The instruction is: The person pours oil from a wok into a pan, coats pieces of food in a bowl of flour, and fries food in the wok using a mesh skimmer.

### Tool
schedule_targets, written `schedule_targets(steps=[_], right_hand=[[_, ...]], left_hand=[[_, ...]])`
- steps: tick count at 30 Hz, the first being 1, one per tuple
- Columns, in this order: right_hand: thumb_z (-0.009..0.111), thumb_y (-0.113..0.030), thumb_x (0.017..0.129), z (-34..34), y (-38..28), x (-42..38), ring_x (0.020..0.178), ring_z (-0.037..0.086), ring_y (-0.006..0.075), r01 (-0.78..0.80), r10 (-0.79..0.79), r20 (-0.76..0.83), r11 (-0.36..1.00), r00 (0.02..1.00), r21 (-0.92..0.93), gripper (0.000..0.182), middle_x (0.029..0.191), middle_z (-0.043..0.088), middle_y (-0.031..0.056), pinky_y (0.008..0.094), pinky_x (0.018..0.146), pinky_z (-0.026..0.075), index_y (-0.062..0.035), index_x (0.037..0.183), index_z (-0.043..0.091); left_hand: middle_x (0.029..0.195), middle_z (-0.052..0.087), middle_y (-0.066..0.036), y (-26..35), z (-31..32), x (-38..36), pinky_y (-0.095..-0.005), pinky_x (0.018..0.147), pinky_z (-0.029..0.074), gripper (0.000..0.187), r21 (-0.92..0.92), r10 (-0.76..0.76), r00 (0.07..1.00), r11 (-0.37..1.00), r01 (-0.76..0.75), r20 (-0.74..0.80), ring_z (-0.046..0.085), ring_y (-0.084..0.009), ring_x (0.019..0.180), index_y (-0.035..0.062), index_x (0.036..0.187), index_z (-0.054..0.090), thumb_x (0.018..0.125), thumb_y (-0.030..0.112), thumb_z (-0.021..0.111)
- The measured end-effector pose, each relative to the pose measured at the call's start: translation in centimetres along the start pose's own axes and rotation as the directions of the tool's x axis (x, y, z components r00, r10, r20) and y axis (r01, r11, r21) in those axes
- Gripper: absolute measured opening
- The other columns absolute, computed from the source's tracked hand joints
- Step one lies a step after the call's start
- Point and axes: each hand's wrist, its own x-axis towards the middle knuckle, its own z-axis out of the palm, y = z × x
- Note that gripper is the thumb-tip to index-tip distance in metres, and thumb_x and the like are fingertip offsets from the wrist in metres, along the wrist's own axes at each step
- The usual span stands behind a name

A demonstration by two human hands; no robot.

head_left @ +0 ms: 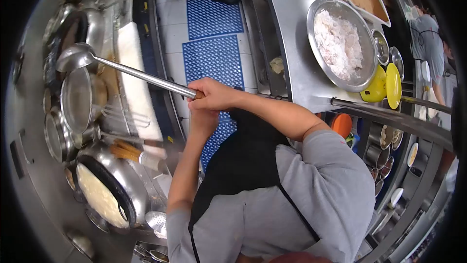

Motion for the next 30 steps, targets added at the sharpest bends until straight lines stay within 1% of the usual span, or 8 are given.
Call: schedule_targets(steps=[2, 3, 8, 11, 17, 22, 27, 30], right_hand=[[0.067, -0.011, 0.077, -1.5, 2.2, 1.7, 0.042, 0.048, 0.0091, 0.128, -0.126, -0.032, 0.989, 0.992, 0.07, 0.016, 0.058, 0.052, 0.001, 0.028, 0.037, 0.038, -0.0025, 0.084, 0.056], [0.068, -0.011, 0.083, -2.8, -1.2, 1.0, 0.051, 0.046, 0.0032, -0.154, 0.149, 0.038, 0.973, 0.988, 0.173, 0.013, 0.062, 0.051, -0.0037, 0.0216, 0.044, 0.036, -0.0046, 0.087, 0.056], [0.07, -0.011, 0.083, -10.2, 1.7, 2.8, 0.071, 0.052, 0.0034, -0.085, 0.084, 0.013, 0.989, 0.996, 0.118, 0.016, 0.076, 0.057, -0.0029, 0.021, 0.062, 0.044, -0.0053, 0.089, 0.056], [0.067, -0.01, 0.085, -14.0, -0.4, 2.3, 0.037, 0.045, 0.0069, -0.283, 0.254, 0.132, 0.908, 0.958, 0.309, 0.018, 0.06, 0.052, -0.0008, 0.0231, 0.032, 0.036, -0.006, 0.089, 0.05], [0.064, -0.011, 0.086, -17.6, -0.1, 2.1, 0.037, 0.043, 0.0056, -0.374, 0.314, 0.214, 0.854, 0.925, 0.361, 0.017, 0.06, 0.051, -0.0009, 0.0223, 0.032, 0.033, -0.0063, 0.093, 0.049], [0.065, -0.013, 0.086, -18.4, 1.8, 1.7, 0.038, 0.043, 0.0052, -0.409, 0.33, 0.265, 0.843, 0.906, 0.35, 0.019, 0.06, 0.05, -0.0011, 0.0224, 0.033, 0.034, -0.0064, 0.092, 0.048], [0.066, -0.019, 0.086, -18.9, 0.7, 1.3, 0.037, 0.045, 0.0086, -0.341, 0.286, 0.256, 0.918, 0.923, 0.203, 0.023, 0.063, 0.053, 0.0026, 0.0241, 0.032, 0.033, -0.0054, 0.093, 0.049], [0.067, -0.023, 0.087, -18.5, 1.2, 1.1, 0.036, 0.043, 0.0071, -0.332, 0.247, 0.293, 0.897, 0.924, 0.291, 0.024, 0.055, 0.048, -0.0002, 0.0226, 0.032, 0.035, -0.0061, 0.094, 0.052]], left_hand=[[0.109, 0.058, -0.023, -2.2, 8.7, 0.3, -0.0467, 0.084, 0.045, 0.043, -0.596, 0.019, 0.999, 0.803, 0.003, 0.031, 0.056, -0.0399, 0.095, -0.0014, 0.118, 0.054, 0.077, 0.011, 0.063], [0.116, 0.056, -0.023, -3.2, 12.6, 2.6, -0.046, 0.087, 0.045, 0.047, -0.359, 0.188, 0.98, 0.921, -0.152, 0.065, 0.055, -0.0394, 0.101, -0.0013, 0.121, 0.053, 0.077, 0.012, 0.064], [0.135, 0.044, -0.023, 3.8, 20.0, 16.0, -0.0468, 0.095, 0.043, 0.049, -0.101, 0.155, 0.862, 0.987, -0.121, 0.483, 0.042, -0.0404, 0.124, 0.0027, 0.132, 0.048, 0.086, 0.02, 0.055], [0.145, 0.037, -0.019, 4.7, 25.3, 19.7, -0.0477, 0.1, 0.04, 0.046, 0.024, 0.171, 0.886, 0.979, -0.201, 0.431, 0.035, -0.0396, 0.131, 0.0019, 0.128, 0.054, 0.086, 0.019, 0.055], [0.145, 0.04, -0.016, 2.9, 34.5, 23.7, -0.0484, 0.106, 0.032, 0.055, 0.292, 0.189, 0.664, 0.788, -0.542, 0.723, 0.029, -0.0332, 0.137, 0.0027, 0.134, 0.051, 0.086, 0.032, 0.053], [0.119, 0.059, -0.017, 2.1, 39.8, 23.3, -0.0437, 0.088, 0.046, 0.045, 0.058, 0.175, 0.774, 0.963, -0.264, 0.608, 0.053, -0.0309, 0.113, 0.0054, 0.118, 0.062, 0.079, 0.028, 0.063], [0.092, 0.068, -0.022, 2.0, 29.4, 23.7, -0.0458, 0.077, 0.053, 0.024, -0.077, 0.138, 0.745, 0.99, -0.116, 0.653, 0.067, -0.0373, 0.088, 0.0032, 0.087, 0.07, 0.078, 0.024, 0.062], [0.089, 0.069, -0.02, -0.7, 24.4, 20.9, -0.0423, 0.074, 0.053, 0.031, -0.194, -0.275, 0.753, 0.862, 0.468, 0.598, 0.069, -0.0291, 0.087, 0.0001, 0.096, 0.069, 0.074, 0.023, 0.068]])
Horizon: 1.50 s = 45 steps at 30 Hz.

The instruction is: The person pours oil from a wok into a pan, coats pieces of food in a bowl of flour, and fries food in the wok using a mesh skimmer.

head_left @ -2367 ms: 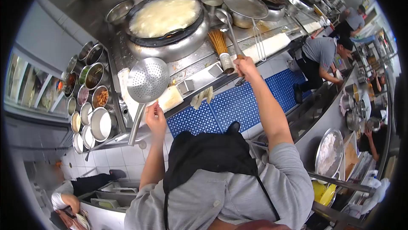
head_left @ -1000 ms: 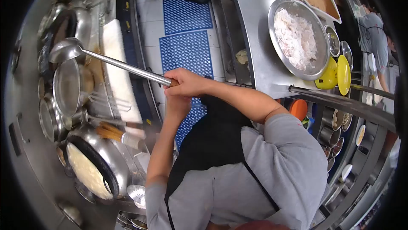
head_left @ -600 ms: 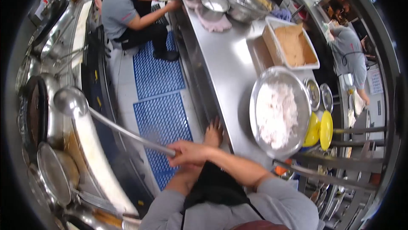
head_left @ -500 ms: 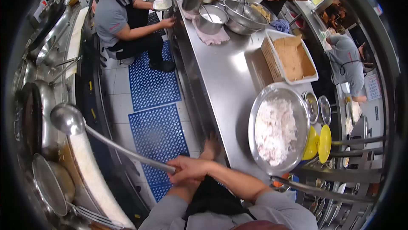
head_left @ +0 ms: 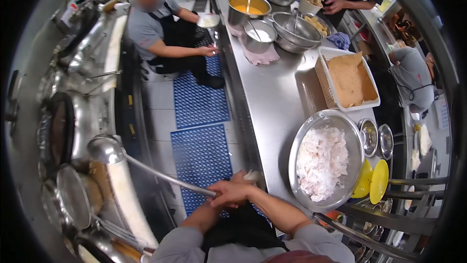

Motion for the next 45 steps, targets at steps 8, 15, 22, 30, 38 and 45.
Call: schedule_targets(steps=[8, 15, 22, 30, 38, 45], right_hand=[[0.064, -0.023, 0.09, 2.9, -1.5, -1.1, 0.038, 0.04, 0.0048, -0.152, 0.158, -0.109, 0.987, 0.981, 0.061, 0.02, 0.054, 0.039, -0.0052, 0.0207, 0.032, 0.031, -0.009, 0.099, 0.053], [0.069, -0.007, 0.083, 3.0, -2.7, 1.1, 0.038, 0.045, 0.0087, 0.047, -0.12, -0.315, 0.972, 0.942, -0.229, 0.023, 0.057, 0.049, -0.0012, 0.0243, 0.034, 0.037, -0.0036, 0.1, 0.053], [0.056, -0.006, 0.09, 4.2, -9.5, 9.3, 0.035, 0.044, 0.0092, 0.079, -0.175, -0.314, 0.952, 0.933, -0.297, 0.017, 0.054, 0.045, -0.0003, 0.0243, 0.031, 0.038, -0.0015, 0.105, 0.05], [0.06, -0.007, 0.09, 5.4, -15.3, 16.5, 0.035, 0.044, 0.0093, -0.055, -0.024, -0.179, 0.904, 0.983, -0.424, 0.017, 0.055, 0.046, 0.0, 0.0245, 0.032, 0.039, -0.0021, 0.103, 0.05], [0.059, -0.006, 0.089, 6.6, -21.0, 22.8, 0.037, 0.046, 0.0094, -0.012, -0.007, -0.037, 0.871, 0.999, -0.491, 0.017, 0.056, 0.048, 0.0009, 0.024, 0.033, 0.039, -0.0017, 0.104, 0.051], [0.058, -0.007, 0.09, 5.2, -26.3, 29.9, 0.037, 0.046, 0.01, -0.008, 0.043, 0.061, 0.878, 0.997, -0.479, 0.021, 0.059, 0.048, 0.0016, 0.0251, 0.033, 0.04, -0.0001, 0.109, 0.05]], left_hand=[[0.088, 0.068, -0.006, -8.2, -18.3, -15.7, -0.0288, 0.068, 0.051, 0.034, -0.545, -0.179, 0.976, 0.81, 0.216, 0.121, 0.065, -0.0161, 0.082, 0.0024, 0.102, 0.065, 0.075, 0.017, 0.08], [0.12, 0.06, -0.008, -2.8, -23.2, -26.6, -0.0379, 0.093, 0.049, 0.06, -0.985, 0.167, 0.976, 0.071, -0.154, -0.141, 0.058, -0.0216, 0.111, 0.0047, 0.132, 0.046, 0.077, 0.005, 0.071], [0.098, 0.066, -0.009, -2.2, -26.7, -25.6, -0.0302, 0.076, 0.052, 0.042, -0.85, -0.085, 0.863, 0.246, -0.466, -0.497, 0.065, -0.0182, 0.086, 0.0013, 0.112, 0.06, 0.073, 0.011, 0.075], [0.09, 0.067, -0.008, -1.7, -32.3, -33.0, -0.0315, 0.075, 0.051, 0.038, -0.392, -0.243, 0.315, 0.682, -0.617, -0.918, 0.063, -0.0162, 0.08, 0.0005, 0.103, 0.063, 0.075, 0.023, 0.077], [0.13, 0.048, -0.021, -5.1, -33.1, -38.6, -0.0467, 0.104, 0.032, 0.048, -0.347, -0.277, -0.259, 0.893, 0.285, -0.925, 0.038, -0.0381, 0.126, -0.0034, 0.102, 0.064, 0.069, 0.029, 0.077], [0.124, 0.054, -0.021, -6.0, -33.3, -37.2, -0.0422, 0.095, 0.044, 0.044, -0.445, -0.362, -0.51, 0.894, 0.048, -0.781, 0.053, -0.0328, 0.112, -0.0067, 0.1, 0.061, 0.07, 0.021, 0.077]])
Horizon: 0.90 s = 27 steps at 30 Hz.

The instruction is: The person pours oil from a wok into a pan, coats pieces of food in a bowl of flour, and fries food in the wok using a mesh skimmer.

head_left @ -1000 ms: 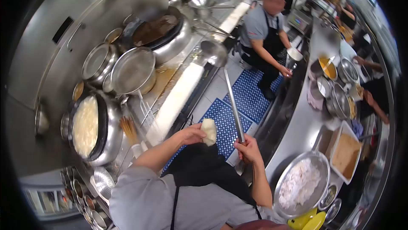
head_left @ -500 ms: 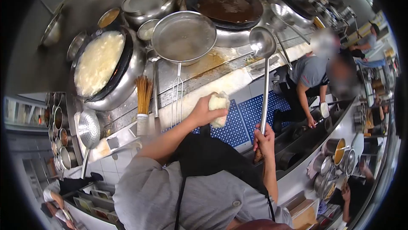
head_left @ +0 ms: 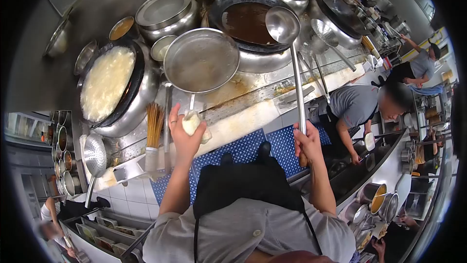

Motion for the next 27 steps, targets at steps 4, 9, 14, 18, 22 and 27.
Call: schedule_targets(steps=[4, 9, 14, 18, 22, 27], right_hand=[[0.058, -0.008, 0.09, -3.4, -2.7, 5.6, 0.037, 0.047, 0.0104, 0.006, -0.007, 0.015, 0.998, 1.0, 0.056, 0.022, 0.059, 0.049, 0.0014, 0.0259, 0.032, 0.04, -0.0006, 0.11, 0.052], [0.058, -0.007, 0.089, -9.8, -7.5, 12.4, 0.036, 0.046, 0.0111, 0.049, -0.049, -0.089, 0.999, 0.995, 0.006, 0.02, 0.06, 0.049, 0.0014, 0.0269, 0.031, 0.04, -0.001, 0.107, 0.054], [0.056, -0.005, 0.086, -15.4, -7.9, 19.8, 0.037, 0.048, 0.0139, 0.114, -0.17, -0.183, 0.952, 0.968, -0.283, 0.011, 0.058, 0.049, 0.0036, 0.0296, 0.031, 0.038, -0.0004, 0.096, 0.053], [0.055, -0.003, 0.085, -16.1, -7.1, 22.3, 0.036, 0.048, 0.0146, 0.056, -0.126, -0.189, 0.941, 0.974, -0.335, 0.01, 0.057, 0.048, 0.0045, 0.0315, 0.03, 0.037, -0.0009, 0.095, 0.052], [0.055, -0.001, 0.084, -15.9, -6.3, 23.7, 0.036, 0.048, 0.0147, 0.038, -0.105, -0.182, 0.94, 0.978, -0.338, 0.013, 0.056, 0.048, 0.0046, 0.0319, 0.03, 0.037, -0.002, 0.096, 0.053], [0.055, 0.001, 0.083, -16.0, -10.8, 23.7, 0.036, 0.047, 0.0142, 0.093, -0.153, -0.128, 0.918, 0.98, -0.386, 0.015, 0.056, 0.05, 0.0044, 0.0316, 0.03, 0.036, -0.0025, 0.097, 0.056]], left_hand=[[0.09, 0.064, -0.006, 4.5, 3.9, 0.2, -0.0306, 0.071, 0.051, 0.031, -0.625, -0.328, 0.943, 0.724, 0.294, 0.064, 0.063, -0.017, 0.076, -0.0021, 0.101, 0.058, 0.074, 0.006, 0.071], [0.088, 0.063, -0.006, 8.5, 11.4, 0.8, -0.0288, 0.07, 0.05, 0.028, -0.785, -0.48, 0.864, 0.475, 0.399, 0.149, 0.062, -0.0155, 0.077, 0.0001, 0.102, 0.059, 0.075, 0.003, 0.066], [0.09, 0.064, -0.008, 11.7, 16.8, 2.3, -0.0299, 0.068, 0.051, 0.029, -0.809, -0.495, 0.831, 0.364, 0.462, 0.252, 0.063, -0.017, 0.077, -0.0003, 0.104, 0.06, 0.076, 0.008, 0.065], [0.088, 0.066, -0.009, 11.9, 21.3, 4.6, -0.0313, 0.064, 0.053, 0.026, -0.792, -0.501, 0.78, 0.265, 0.55, 0.374, 0.065, -0.0187, 0.073, -0.0003, 0.101, 0.062, 0.077, 0.009, 0.066], [0.09, 0.066, -0.009, 12.8, 25.5, 7.8, -0.0357, 0.066, 0.055, 0.029, -0.748, -0.48, 0.732, 0.208, 0.63, 0.484, 0.066, -0.0198, 0.077, 0.0021, 0.103, 0.06, 0.083, 0.022, 0.067], [0.106, 0.066, -0.008, 14.1, 28.6, 12.2, -0.0453, 0.074, 0.055, 0.068, -0.568, -0.423, 0.6, 0.214, 0.794, 0.679, 0.065, -0.0241, 0.093, 0.0121, 0.119, 0.056, 0.091, 0.07, 0.033]])
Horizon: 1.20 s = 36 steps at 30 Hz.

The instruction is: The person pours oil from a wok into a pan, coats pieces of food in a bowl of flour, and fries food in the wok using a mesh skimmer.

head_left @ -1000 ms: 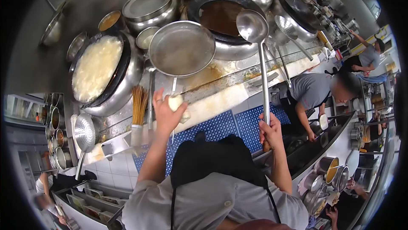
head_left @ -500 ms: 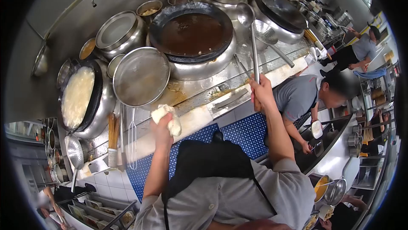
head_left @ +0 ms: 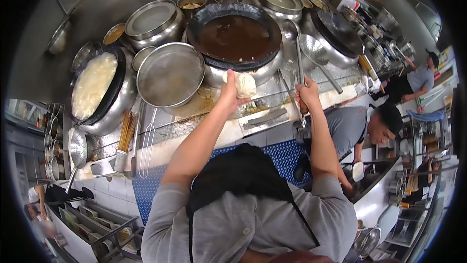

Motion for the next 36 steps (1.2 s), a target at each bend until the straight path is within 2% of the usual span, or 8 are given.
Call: schedule_targets(steps=[4, 8, 12, 16, 21, 25, 32, 36], right_hand=[[0.055, 0.0, 0.081, -0.7, -5.6, 5.3, 0.037, 0.047, 0.0147, 0.161, -0.151, 0.121, 0.984, 0.981, -0.08, 0.011, 0.057, 0.05, 0.0043, 0.0324, 0.032, 0.037, -0.0019, 0.092, 0.059], [0.057, -0.001, 0.078, 0.9, -13.2, 12.9, 0.039, 0.051, 0.0157, 0.242, -0.175, 0.257, 0.936, 0.95, -0.255, 0.009, 0.056, 0.053, 0.0064, 0.0329, 0.035, 0.041, 0.0016, 0.087, 0.059], [0.058, -0.001, 0.076, 4.0, -18.8, 20.5, 0.041, 0.055, 0.0173, 0.362, -0.229, 0.329, 0.825, 0.916, -0.434, 0.008, 0.056, 0.056, 0.0089, 0.0346, 0.037, 0.043, 0.0063, 0.076, 0.056], [0.056, 0.0, 0.074, 6.7, -22.1, 25.4, 0.041, 0.054, 0.0201, 0.449, -0.198, 0.457, 0.708, 0.867, -0.545, 0.007, 0.057, 0.056, 0.0111, 0.0369, 0.036, 0.043, 0.0073, 0.075, 0.055], [0.056, 0.001, 0.072, 6.4, -25.1, 25.5, 0.042, 0.054, 0.0214, 0.486, -0.092, 0.574, 0.651, 0.813, -0.584, 0.008, 0.057, 0.055, 0.0126, 0.0385, 0.036, 0.042, 0.0081, 0.07, 0.053], [0.057, 0.001, 0.074, 6.0, -25.5, 26.8, 0.04, 0.052, 0.0206, 0.568, -0.075, 0.65, 0.57, 0.756, -0.594, 0.008, 0.056, 0.054, 0.012, 0.0379, 0.035, 0.039, 0.0077, 0.069, 0.054], [0.062, 0.004, 0.075, 5.9, -27.2, 26.8, 0.038, 0.05, 0.016, 0.557, -0.033, 0.655, 0.56, 0.755, -0.613, 0.008, 0.054, 0.053, 0.0077, 0.032, 0.035, 0.038, 0.0023, 0.071, 0.055], [0.062, 0.003, 0.075, 6.2, -28.1, 24.7, 0.038, 0.05, 0.0159, 0.566, -0.02, 0.647, 0.505, 0.762, -0.651, 0.007, 0.054, 0.053, 0.0074, 0.0316, 0.035, 0.038, 0.0029, 0.072, 0.055]], left_hand=[[0.109, 0.065, -0.006, 1.2, 1.6, 6.1, -0.0449, 0.073, 0.054, 0.072, -0.102, -0.059, 0.998, 0.993, 0.056, -0.024, 0.064, -0.0243, 0.097, 0.0177, 0.121, 0.056, 0.089, 0.075, 0.024], [0.102, 0.065, -0.002, 1.8, 3.5, 9.9, -0.0414, 0.071, 0.049, 0.047, -0.219, -0.202, 0.977, 0.958, 0.183, -0.069, 0.062, -0.0233, 0.092, 0.0224, 0.11, 0.06, 0.089, 0.063, 0.048], [0.099, 0.063, -0.004, 2.2, 4.9, 11.0, -0.0446, 0.073, 0.051, 0.032, -0.421, -0.139, 0.968, 0.906, 0.04, -0.208, 0.061, -0.0249, 0.09, 0.018, 0.106, 0.058, 0.088, 0.045, 0.06], [0.095, 0.063, -0.006, 0.8, 3.7, 12.3, -0.0439, 0.075, 0.052, 0.027, -0.402, -0.081, 0.962, 0.915, -0.032, -0.261, 0.062, -0.0255, 0.088, 0.0162, 0.105, 0.057, 0.086, 0.034, 0.063], [0.088, 0.065, -0.002, 2.2, 3.7, 10.7, -0.0439, 0.074, 0.054, 0.019, -0.406, -0.185, 0.967, 0.909, 0.1, -0.176, 0.065, -0.0253, 0.083, 0.0194, 0.098, 0.06, 0.086, 0.034, 0.065], [0.09, 0.067, -0.006, 2.0, 2.6, 14.5, -0.0477, 0.072, 0.056, 0.016, -0.362, -0.19, 0.953, 0.927, 0.095, -0.237, 0.066, -0.0272, 0.082, 0.0142, 0.098, 0.059, 0.091, 0.027, 0.054], [0.087, 0.066, -0.007, 0.8, 4.1, 13.3, -0.045, 0.062, 0.055, 0.016, -0.379, -0.041, 0.914, 0.917, -0.126, -0.403, 0.066, -0.0237, 0.075, 0.0131, 0.104, 0.055, 0.091, 0.021, 0.049], [0.086, 0.063, -0.01, 1.0, 4.1, 12.3, -0.0443, 0.051, 0.056, 0.018, -0.499, 0.007, 0.939, 0.846, -0.189, -0.344, 0.066, -0.0246, 0.069, 0.0058, 0.105, 0.053, 0.089, 0.014, 0.056]])
